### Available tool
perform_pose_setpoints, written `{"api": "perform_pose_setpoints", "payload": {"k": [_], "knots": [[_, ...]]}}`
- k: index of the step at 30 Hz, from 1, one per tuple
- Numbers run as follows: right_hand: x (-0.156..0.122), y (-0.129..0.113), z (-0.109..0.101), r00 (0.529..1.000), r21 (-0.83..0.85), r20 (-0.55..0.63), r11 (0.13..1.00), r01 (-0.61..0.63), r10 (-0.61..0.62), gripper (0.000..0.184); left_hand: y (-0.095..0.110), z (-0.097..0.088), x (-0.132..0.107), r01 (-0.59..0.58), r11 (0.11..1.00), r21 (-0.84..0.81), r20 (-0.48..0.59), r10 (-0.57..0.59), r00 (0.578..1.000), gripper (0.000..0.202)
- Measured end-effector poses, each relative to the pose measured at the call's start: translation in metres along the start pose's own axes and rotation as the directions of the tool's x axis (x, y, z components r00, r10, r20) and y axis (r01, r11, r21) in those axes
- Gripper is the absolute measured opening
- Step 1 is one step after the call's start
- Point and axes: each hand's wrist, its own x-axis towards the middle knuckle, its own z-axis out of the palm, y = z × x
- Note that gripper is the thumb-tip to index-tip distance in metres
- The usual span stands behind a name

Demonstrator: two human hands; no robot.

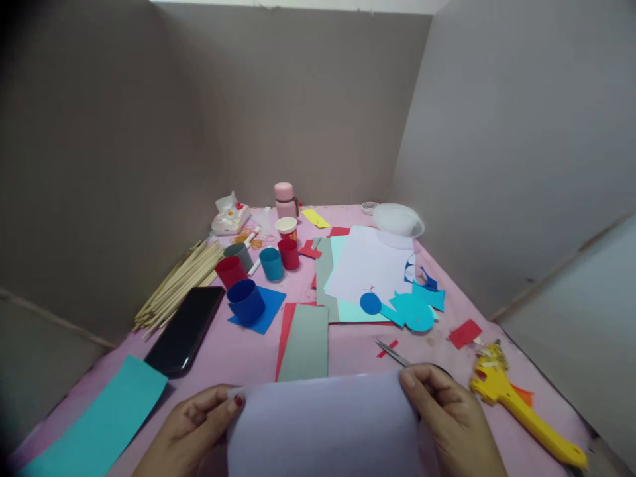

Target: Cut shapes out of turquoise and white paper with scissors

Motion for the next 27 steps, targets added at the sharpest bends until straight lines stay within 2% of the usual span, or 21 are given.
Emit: {"api": "perform_pose_setpoints", "payload": {"k": [6, 12, 18, 22, 27], "knots": [[0.003, 0.003, -0.005, 1.000, -0.078, 0.012, 0.997, -0.002, 0.003, 0.039, -0.007, -0.005, 0.002, 0.010, 1.000, -0.014, -0.026, -0.011, 1.000, 0.030], [0.005, 0.006, -0.005, 1.000, -0.067, 0.012, 0.998, 0.003, -0.003, 0.039, -0.010, -0.004, 0.003, 0.019, 0.998, -0.068, -0.026, -0.021, 0.999, 0.033], [0.005, 0.006, -0.003, 1.000, -0.031, 0.026, 0.999, -0.009, 0.009, 0.036, -0.009, -0.006, 0.004, 0.013, 1.000, 0.004, -0.043, -0.013, 0.999, 0.037], [0.004, 0.002, -0.001, 1.000, -0.018, 0.020, 1.000, -0.004, 0.004, 0.039, -0.007, -0.005, 0.003, 0.009, 1.000, -0.006, -0.036, -0.009, 0.999, 0.036], [0.003, -0.003, 0.006, 0.998, -0.017, -0.025, 0.999, 0.051, -0.052, 0.040, -0.001, -0.002, 0.001, -0.002, 1.000, 0.015, -0.019, 0.002, 1.000, 0.034]]}}
